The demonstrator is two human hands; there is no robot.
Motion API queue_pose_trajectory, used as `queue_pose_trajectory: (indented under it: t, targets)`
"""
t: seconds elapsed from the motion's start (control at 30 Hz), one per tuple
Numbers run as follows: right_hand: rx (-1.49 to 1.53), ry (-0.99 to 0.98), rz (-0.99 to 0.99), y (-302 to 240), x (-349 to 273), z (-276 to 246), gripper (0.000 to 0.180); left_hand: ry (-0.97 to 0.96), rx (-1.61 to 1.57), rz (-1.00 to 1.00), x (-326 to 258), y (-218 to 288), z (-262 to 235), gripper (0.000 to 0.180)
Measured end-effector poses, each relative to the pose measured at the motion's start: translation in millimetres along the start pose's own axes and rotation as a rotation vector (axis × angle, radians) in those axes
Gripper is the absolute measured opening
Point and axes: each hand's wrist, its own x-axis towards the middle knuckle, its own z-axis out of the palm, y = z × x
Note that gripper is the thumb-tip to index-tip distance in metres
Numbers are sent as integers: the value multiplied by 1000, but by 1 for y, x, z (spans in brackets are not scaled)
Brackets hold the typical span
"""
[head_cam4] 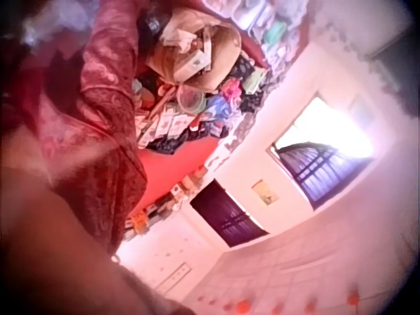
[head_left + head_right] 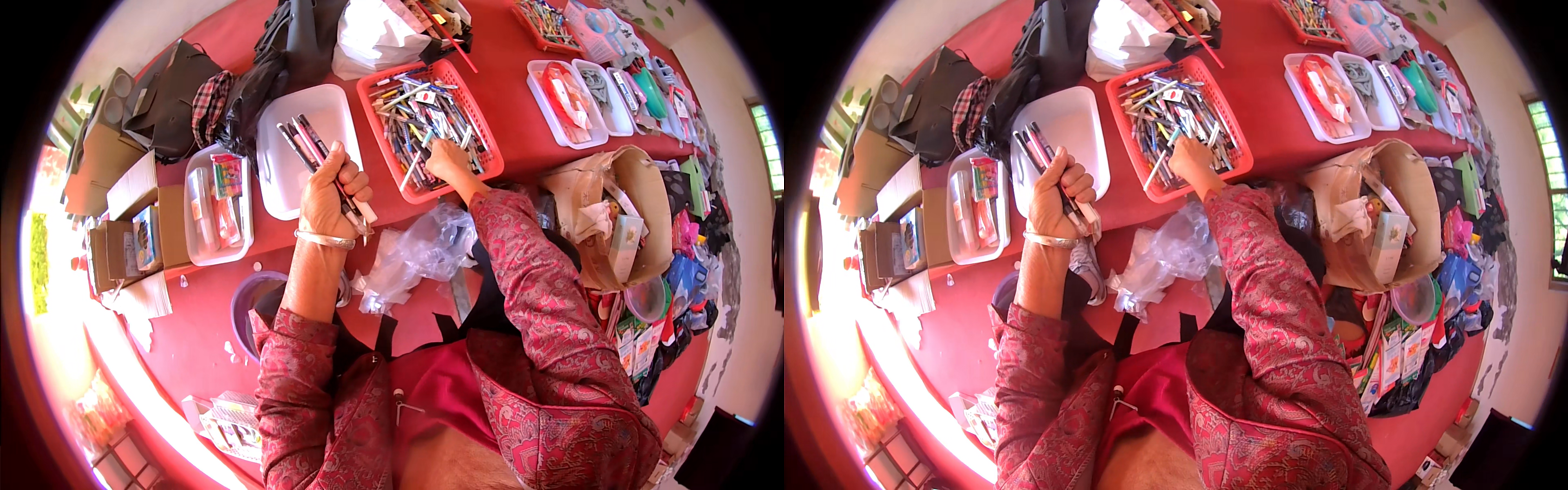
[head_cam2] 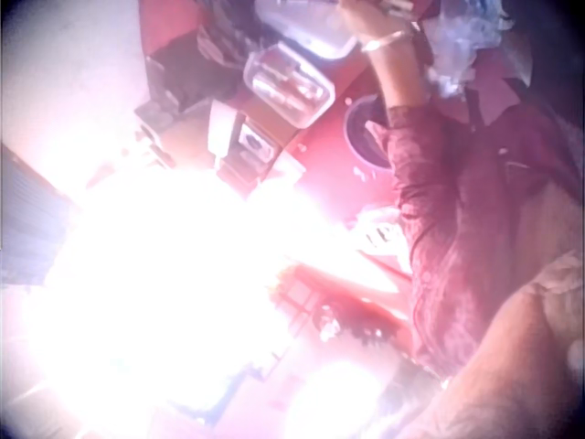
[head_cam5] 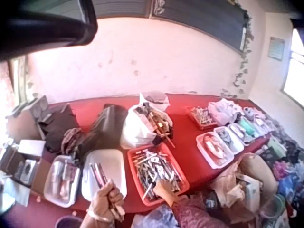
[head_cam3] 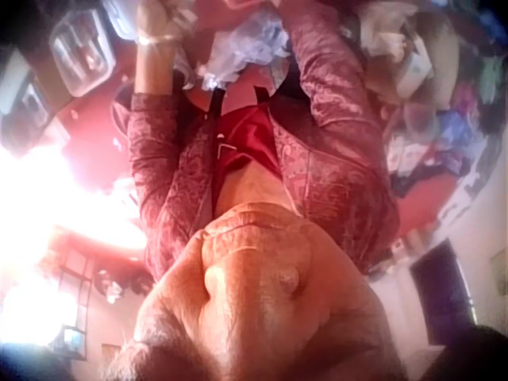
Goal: The person sorts pens and pencils from a red basket into a white plastic container. They handle the items one by one, occasionally placing them into a clear plastic bag before transferring them to the container. The person also briefly wipes the table surface with a white cloth.
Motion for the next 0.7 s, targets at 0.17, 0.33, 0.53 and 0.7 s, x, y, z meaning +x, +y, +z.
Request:
queue_pose_trajectory:
  t: [0.17,0.33,0.53,0.7]
  targets:
    - [121,98,-10,1,-4,17,28,-23,-6,-62,-5,0,-1,18]
    - [1125,-203,56,25,32,-32,14,-75,-84,-180,-2,-3,2,16]
    - [1434,-214,-169,-12,-28,-119,15,-68,-72,-201,-1,-9,2,14]
    - [1586,-130,-310,-33,-82,-132,17,-42,11,-187,0,-21,0,15]
